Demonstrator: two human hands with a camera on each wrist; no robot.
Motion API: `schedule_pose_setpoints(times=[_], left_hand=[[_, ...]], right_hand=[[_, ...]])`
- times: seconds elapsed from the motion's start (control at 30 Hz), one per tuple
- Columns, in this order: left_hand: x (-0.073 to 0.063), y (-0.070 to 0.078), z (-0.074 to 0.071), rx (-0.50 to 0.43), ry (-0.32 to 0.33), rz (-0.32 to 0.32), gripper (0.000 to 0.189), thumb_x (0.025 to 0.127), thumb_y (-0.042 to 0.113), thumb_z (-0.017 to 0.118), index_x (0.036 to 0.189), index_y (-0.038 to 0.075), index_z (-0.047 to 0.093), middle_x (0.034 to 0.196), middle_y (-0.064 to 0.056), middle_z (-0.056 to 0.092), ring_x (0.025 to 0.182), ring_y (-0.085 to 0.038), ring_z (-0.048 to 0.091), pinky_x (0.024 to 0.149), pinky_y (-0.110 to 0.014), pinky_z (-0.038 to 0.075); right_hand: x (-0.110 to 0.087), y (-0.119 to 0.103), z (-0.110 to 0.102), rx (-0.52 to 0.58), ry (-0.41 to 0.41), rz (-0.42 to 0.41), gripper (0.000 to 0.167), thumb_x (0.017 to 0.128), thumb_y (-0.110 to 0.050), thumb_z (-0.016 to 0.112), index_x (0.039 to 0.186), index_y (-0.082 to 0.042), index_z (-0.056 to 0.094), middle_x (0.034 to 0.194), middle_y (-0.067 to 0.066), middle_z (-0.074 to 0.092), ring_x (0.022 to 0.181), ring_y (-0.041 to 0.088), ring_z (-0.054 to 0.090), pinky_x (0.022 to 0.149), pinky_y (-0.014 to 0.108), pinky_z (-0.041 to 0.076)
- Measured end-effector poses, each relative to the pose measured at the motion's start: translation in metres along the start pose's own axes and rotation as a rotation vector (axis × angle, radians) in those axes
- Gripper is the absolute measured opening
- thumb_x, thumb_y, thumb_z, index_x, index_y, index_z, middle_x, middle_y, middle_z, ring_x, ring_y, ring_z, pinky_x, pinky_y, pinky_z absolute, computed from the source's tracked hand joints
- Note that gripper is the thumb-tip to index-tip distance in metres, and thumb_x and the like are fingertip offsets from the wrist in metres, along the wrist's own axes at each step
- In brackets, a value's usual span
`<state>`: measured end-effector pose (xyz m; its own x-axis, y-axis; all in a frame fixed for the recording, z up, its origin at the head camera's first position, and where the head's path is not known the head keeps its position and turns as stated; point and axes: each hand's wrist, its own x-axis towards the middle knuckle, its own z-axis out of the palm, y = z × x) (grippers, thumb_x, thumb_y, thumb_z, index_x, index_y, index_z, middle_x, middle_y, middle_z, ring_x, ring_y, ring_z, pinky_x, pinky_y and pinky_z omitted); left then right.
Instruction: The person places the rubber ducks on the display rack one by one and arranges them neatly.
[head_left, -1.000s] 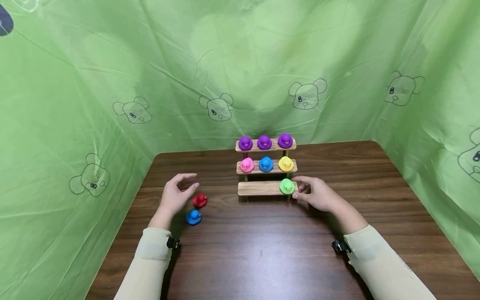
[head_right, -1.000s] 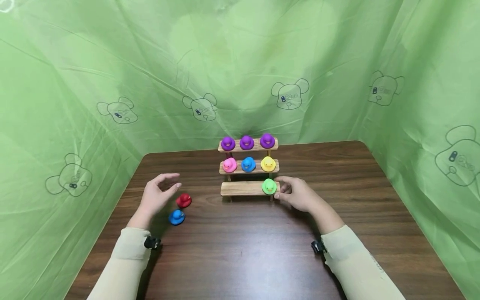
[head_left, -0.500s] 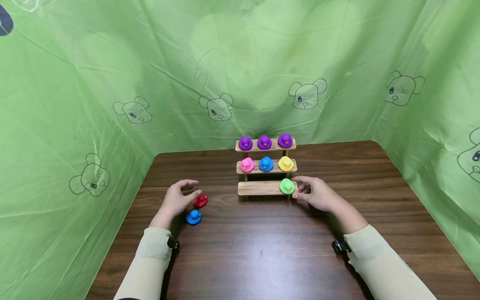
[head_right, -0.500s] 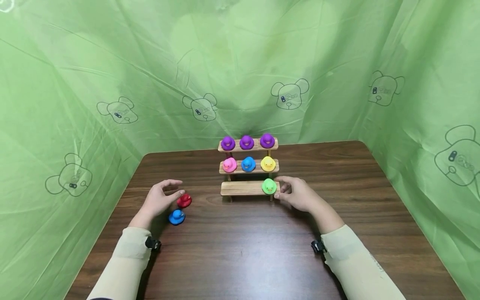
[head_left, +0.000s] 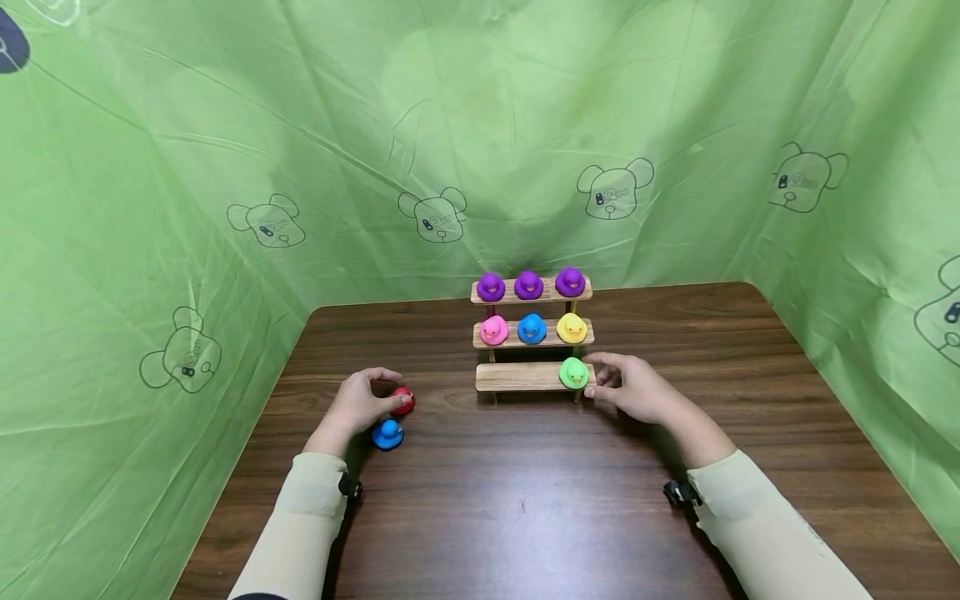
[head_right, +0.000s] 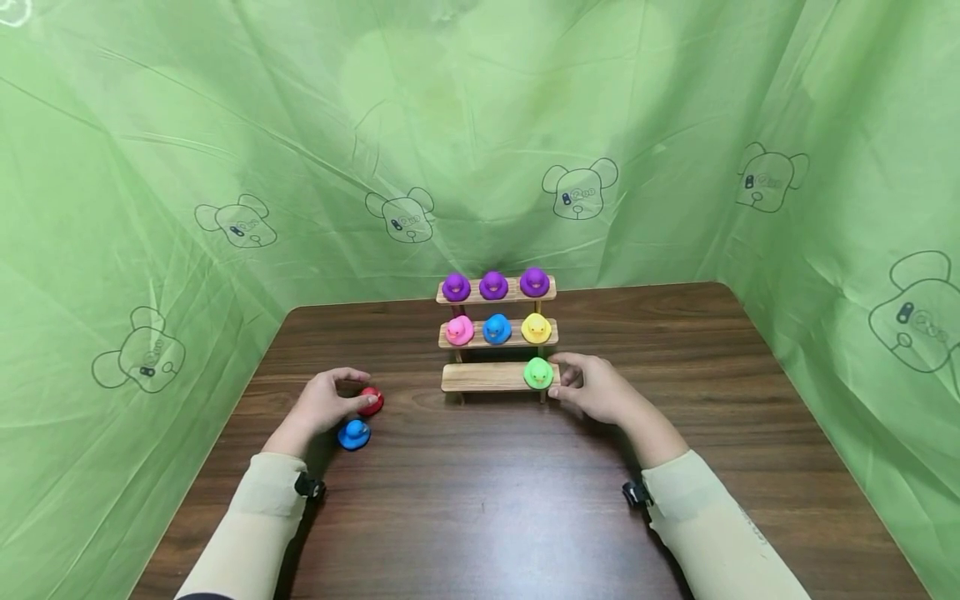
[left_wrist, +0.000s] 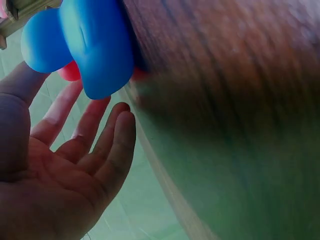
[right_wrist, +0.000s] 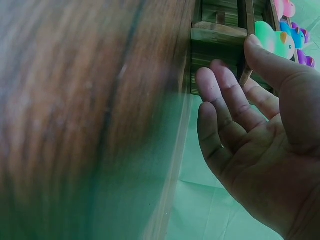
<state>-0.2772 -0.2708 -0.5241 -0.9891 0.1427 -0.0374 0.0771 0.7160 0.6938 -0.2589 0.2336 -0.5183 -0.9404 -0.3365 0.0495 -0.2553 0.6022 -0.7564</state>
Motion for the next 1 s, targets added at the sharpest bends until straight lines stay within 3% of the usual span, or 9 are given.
schedule_pose_setpoints(times=[0.2,0.47,0.83,1.0], left_hand=[[-0.0027,0.0043,0.0008,0.01,-0.02,-0.022,0.034,0.086,0.026,0.09,0.113,0.012,0.076,0.102,-0.006,0.075,0.098,-0.024,0.068,0.09,-0.041,0.052],[-0.0028,0.0031,0.0009,0.01,0.0,-0.037,0.028,0.086,0.024,0.09,0.108,0.012,0.077,0.096,-0.002,0.074,0.09,-0.02,0.067,0.082,-0.037,0.052],[-0.0046,0.0069,-0.0013,-0.019,0.092,0.018,0.029,0.088,0.015,0.087,0.115,0.01,0.078,0.107,-0.008,0.076,0.099,-0.026,0.07,0.084,-0.038,0.055],[-0.0055,0.0086,-0.0016,-0.085,0.125,0.038,0.029,0.089,0.01,0.085,0.117,0.011,0.076,0.112,-0.009,0.075,0.105,-0.031,0.071,0.083,-0.039,0.06]], right_hand=[[-0.0005,-0.0005,-0.0001,-0.008,-0.003,0.008,0.055,0.092,-0.018,0.084,0.141,-0.008,0.063,0.095,0.001,0.07,0.085,0.018,0.066,0.077,0.036,0.058],[-0.0004,0.0002,-0.0002,-0.009,-0.002,0.007,0.055,0.091,-0.018,0.084,0.142,-0.008,0.063,0.095,0.0,0.07,0.086,0.017,0.066,0.077,0.036,0.058],[-0.0002,-0.0004,-0.0009,-0.005,-0.012,0.007,0.056,0.092,-0.017,0.083,0.142,-0.007,0.062,0.095,0.0,0.07,0.086,0.017,0.067,0.077,0.036,0.058],[0.0,-0.0011,-0.001,-0.001,-0.014,0.012,0.056,0.092,-0.017,0.083,0.143,-0.007,0.062,0.095,0.0,0.07,0.086,0.017,0.067,0.076,0.035,0.058]])
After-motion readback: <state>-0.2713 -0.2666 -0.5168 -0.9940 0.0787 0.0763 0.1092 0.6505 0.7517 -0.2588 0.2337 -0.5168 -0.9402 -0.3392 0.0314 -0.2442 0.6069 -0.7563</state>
